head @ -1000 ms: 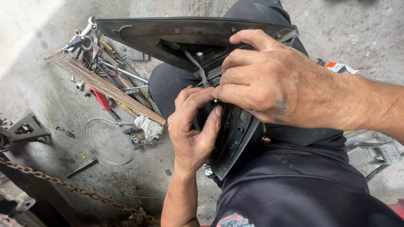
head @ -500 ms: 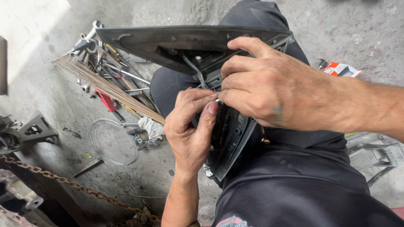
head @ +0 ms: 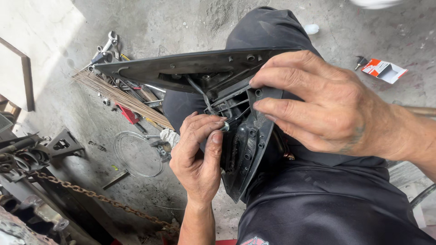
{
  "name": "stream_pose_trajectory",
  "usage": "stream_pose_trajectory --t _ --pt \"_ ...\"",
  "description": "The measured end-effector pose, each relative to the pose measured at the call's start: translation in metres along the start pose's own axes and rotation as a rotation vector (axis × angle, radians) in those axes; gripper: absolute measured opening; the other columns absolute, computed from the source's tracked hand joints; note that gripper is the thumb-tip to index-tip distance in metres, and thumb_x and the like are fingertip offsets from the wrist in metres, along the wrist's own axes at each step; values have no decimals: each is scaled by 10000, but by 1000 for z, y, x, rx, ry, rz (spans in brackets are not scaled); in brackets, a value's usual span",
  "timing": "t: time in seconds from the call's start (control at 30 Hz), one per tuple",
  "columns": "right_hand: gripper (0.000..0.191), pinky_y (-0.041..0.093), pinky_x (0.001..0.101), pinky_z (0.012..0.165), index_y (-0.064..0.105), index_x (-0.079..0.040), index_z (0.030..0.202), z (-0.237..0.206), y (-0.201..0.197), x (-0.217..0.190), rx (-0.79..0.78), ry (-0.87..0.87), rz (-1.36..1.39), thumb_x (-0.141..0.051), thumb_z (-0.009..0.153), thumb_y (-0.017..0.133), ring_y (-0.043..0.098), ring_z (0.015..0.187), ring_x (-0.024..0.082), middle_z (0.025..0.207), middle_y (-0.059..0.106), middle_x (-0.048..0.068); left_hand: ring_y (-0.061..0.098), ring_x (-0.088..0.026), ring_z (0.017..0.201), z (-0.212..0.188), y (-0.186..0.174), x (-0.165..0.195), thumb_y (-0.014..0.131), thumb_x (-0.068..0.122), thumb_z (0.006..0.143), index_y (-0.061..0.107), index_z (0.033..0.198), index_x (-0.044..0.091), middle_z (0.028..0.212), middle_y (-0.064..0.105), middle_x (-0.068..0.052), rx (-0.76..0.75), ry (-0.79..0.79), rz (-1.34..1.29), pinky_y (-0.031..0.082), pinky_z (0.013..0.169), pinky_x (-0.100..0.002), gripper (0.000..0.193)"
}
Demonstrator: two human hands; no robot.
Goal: The person assembles a black plastic housing by inserting metal rods into slots, applying adhesive from a small bottle to the joints, and pressing the pieces together. The person repeatedly aligns and secures the components while seated on the floor.
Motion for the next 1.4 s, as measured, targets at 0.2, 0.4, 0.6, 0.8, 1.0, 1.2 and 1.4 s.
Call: stream_pose_trajectory --t 0.2,0.4,0.6,0.8,1.0,1.2,1.4 --pt "268 584 384 867 730 39 995 11 -10 5 28 7 90 -32 751 813 632 1112 351 1112 658 182 742 -204 1035 4 9 5 672 99 1038 731 1063 10 1072 766 -93 7 0 12 490 1142 -432 110" --pt "255 580 386 859 733 38 985 5 -9 9 38 10 115 -28 750 807 638 1102 334 1108 664 167 721 -220 1067 1 14 5 676 89 1036 730 1072 7 1095 767 -103 44 9 -8 516 1094 -388 104" --pt "243 583 363 874 745 26 985 9 -8 5 5 -3 39 -45 762 810 640 1108 323 1108 672 157 723 -244 1110 -5 12 2 751 23 952 703 1116 -7 1113 749 -120 87 -2 -9 542 1097 -379 173" --pt "233 582 361 899 749 24 989 13 -7 0 -17 7 2 -48 775 806 640 1115 313 1111 678 150 735 -218 1071 -5 9 0 754 -7 965 711 1126 -2 1106 762 -112 88 -3 -35 557 1043 -342 167" --pt "226 581 365 896 749 29 988 9 -6 0 -39 -2 -15 -46 782 801 638 1118 320 1104 682 159 737 -239 1062 -3 5 0 755 -26 949 715 1121 -14 1091 762 -124 50 54 7 569 1011 -332 178" --pt "212 579 354 880 753 18 985 13 -4 -3 -64 8 -32 -38 784 792 640 1115 312 1114 697 139 755 -210 992 1 8 -6 746 -44 975 709 1135 -15 1096 767 -125 29 74 -74 593 912 -283 167" --pt "263 575 370 888 761 25 994 13 -9 -2 -94 8 -53 -25 737 789 651 1109 316 1127 701 147 736 -238 1053 -2 4 -1 792 -1 892 687 1131 -25 1145 734 -156 9 39 -36 580 938 -308 261"
Point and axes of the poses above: each hand's wrist, its own z-axis towards the middle knuckle, its own y-axis out of the palm, x = y × z, the point moved 4 cm from there along z, towards the middle knuckle
